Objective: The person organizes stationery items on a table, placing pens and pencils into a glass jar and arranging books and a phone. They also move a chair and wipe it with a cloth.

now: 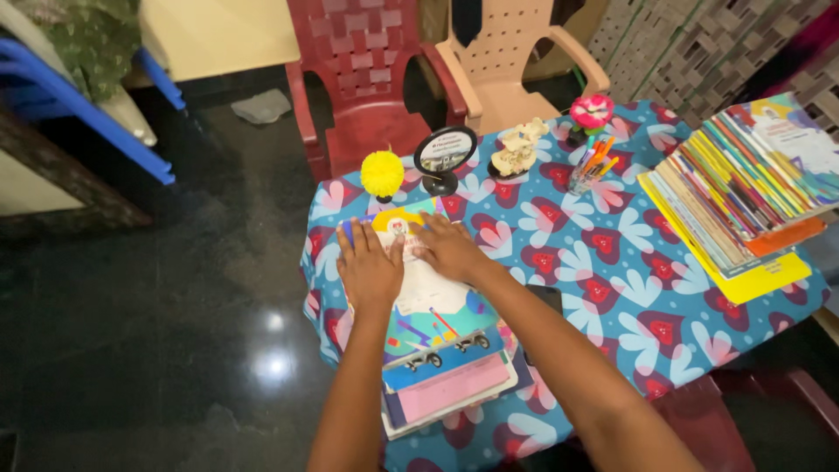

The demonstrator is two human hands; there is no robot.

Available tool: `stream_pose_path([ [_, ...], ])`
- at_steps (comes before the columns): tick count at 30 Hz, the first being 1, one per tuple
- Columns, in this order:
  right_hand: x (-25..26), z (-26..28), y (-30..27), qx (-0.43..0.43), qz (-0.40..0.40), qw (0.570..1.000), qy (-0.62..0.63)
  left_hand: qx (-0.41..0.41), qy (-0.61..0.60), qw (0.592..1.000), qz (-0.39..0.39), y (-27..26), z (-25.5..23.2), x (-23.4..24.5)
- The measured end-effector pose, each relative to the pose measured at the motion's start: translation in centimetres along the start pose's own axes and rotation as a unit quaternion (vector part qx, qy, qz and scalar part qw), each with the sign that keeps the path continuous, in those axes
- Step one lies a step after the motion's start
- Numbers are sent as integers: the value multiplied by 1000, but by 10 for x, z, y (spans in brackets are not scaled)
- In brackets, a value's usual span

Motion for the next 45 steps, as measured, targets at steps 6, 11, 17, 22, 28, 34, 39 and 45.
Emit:
stream_pose_path([
  [6,18,18,-28,-17,-40,999,-8,0,-49,999,-12,-1,8,-7],
  [11,19,24,-34,-1,-88,996,-17,-28,-47,998,-31,0,13,-15],
  [17,5,2,-24,29,-113,993,25,-19,-50,999,-10,7,17,-22],
  [22,0,-69,-60,-4,-123,912,390,-40,3,999,8,14,17,-32],
  [28,-33,-78,-126,-137,36,771,621,-4,-237,971,-16,-1,46,-23],
  [34,-31,-34,-121,-142,111,877,446,12,-460,887,41,-55,53,-35],
  [39,-24,-22,-114,-119,96,878,454,72,-614,782,79,-60,43,-38],
  [45,-28,-19,-117,-104,66,859,498,98,-641,757,80,-68,39,-27],
])
Point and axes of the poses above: each hand's wrist, its own y-axis towards the middle knuckle, its own x-axis out of the back of the hand, z = x × y, the point moved 9 cm from there along y, towards the middle knuckle, and after that the axes turned 8 degrees about z, right-handed, at the moved point
